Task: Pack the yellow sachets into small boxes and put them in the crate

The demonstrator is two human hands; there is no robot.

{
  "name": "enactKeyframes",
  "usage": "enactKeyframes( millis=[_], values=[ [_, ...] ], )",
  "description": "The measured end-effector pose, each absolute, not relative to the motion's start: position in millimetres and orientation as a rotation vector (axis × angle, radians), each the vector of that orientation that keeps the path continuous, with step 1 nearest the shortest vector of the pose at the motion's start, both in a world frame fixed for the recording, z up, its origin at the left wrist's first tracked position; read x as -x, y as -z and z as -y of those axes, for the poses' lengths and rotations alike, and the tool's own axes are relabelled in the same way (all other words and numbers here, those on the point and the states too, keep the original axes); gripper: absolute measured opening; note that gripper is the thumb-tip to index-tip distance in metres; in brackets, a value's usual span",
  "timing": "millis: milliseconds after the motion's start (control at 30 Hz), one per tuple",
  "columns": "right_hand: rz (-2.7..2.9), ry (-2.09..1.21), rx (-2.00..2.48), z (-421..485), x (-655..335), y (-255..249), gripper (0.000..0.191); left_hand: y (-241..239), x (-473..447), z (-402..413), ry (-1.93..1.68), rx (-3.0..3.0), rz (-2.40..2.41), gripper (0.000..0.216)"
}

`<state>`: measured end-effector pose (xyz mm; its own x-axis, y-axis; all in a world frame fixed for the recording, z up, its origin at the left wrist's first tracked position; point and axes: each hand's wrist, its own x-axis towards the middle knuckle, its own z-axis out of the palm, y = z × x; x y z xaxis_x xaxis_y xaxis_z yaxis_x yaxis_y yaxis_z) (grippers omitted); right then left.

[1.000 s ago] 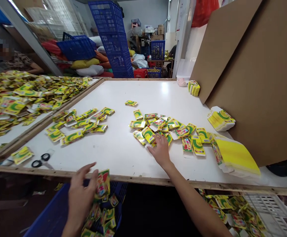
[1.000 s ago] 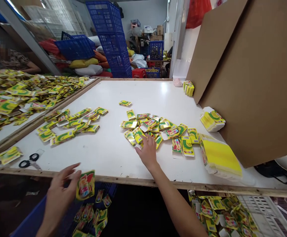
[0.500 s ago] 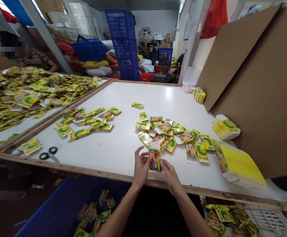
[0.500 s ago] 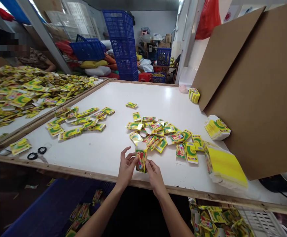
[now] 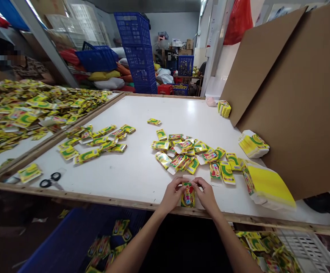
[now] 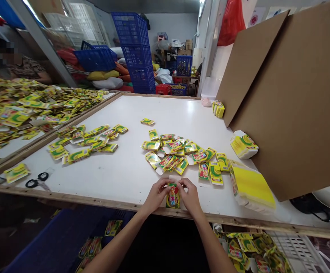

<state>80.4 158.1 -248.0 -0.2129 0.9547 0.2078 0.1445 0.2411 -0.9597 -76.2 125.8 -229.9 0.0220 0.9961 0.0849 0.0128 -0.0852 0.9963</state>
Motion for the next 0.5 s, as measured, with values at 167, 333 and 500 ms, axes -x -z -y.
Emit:
enactKeyframes(
  millis=[167,333,500],
  values=[
    [1.496,-1.092,1.041,-156.5,-84.4,247.6,0.029,231.0,69.9,-133.6,-1.307,-1.203,-1.084,0.035],
    [1.569,-1.035,1.022,-151.2,-84.2,243.0,0.024,230.2,71.8,-132.3,-1.268,-1.326,-1.231,0.020],
    [1.556,-0.989,1.128,-151.2,-80.4,240.0,0.023,228.7,66.4,-132.0,-1.311,-1.275,-1.306,0.019]
  ],
)
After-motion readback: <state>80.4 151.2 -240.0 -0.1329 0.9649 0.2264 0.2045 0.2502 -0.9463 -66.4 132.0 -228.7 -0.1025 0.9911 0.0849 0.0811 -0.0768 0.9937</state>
